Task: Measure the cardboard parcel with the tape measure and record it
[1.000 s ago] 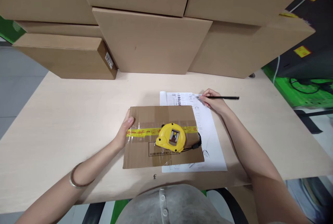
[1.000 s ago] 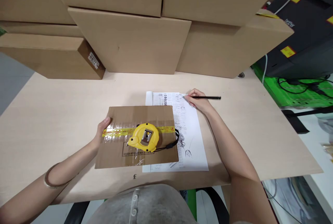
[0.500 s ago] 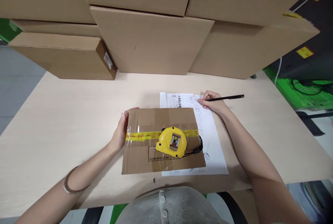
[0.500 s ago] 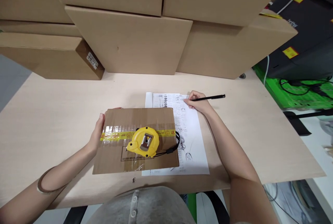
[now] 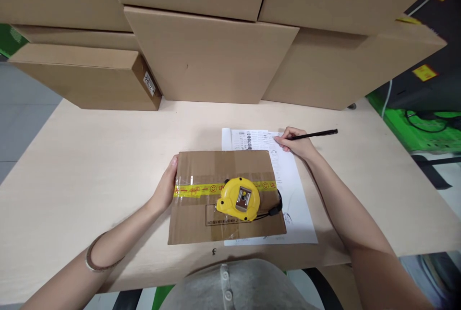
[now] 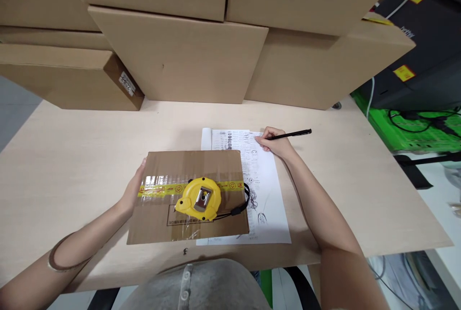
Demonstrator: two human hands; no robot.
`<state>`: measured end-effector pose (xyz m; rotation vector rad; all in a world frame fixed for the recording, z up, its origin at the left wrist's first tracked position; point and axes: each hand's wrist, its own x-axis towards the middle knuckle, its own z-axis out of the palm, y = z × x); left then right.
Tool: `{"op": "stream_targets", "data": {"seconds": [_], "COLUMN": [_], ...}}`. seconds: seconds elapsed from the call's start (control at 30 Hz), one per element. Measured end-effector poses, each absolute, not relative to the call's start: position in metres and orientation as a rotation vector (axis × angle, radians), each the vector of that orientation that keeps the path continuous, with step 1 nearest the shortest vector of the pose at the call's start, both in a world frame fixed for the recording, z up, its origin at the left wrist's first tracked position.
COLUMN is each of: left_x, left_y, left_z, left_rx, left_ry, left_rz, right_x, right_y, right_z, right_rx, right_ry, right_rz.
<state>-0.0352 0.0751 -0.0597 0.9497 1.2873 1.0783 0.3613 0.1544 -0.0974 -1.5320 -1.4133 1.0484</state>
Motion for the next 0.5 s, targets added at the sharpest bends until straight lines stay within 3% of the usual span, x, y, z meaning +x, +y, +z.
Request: {"op": "stream_targets", "data": {"seconds": [0.5], "left_x": [-0.0373], "left_y": [0.0745], "left_z": [-0.0590], "left_rx": [0.974], "left_ry": [1.297], "left_rz": [1.050], "right_x": [0.3681], "right_y": [0.1568], "right_z": [-0.1065], "right_rx": [-1.539], "right_ry": [-1.439], "right_rz": [1.037]}}
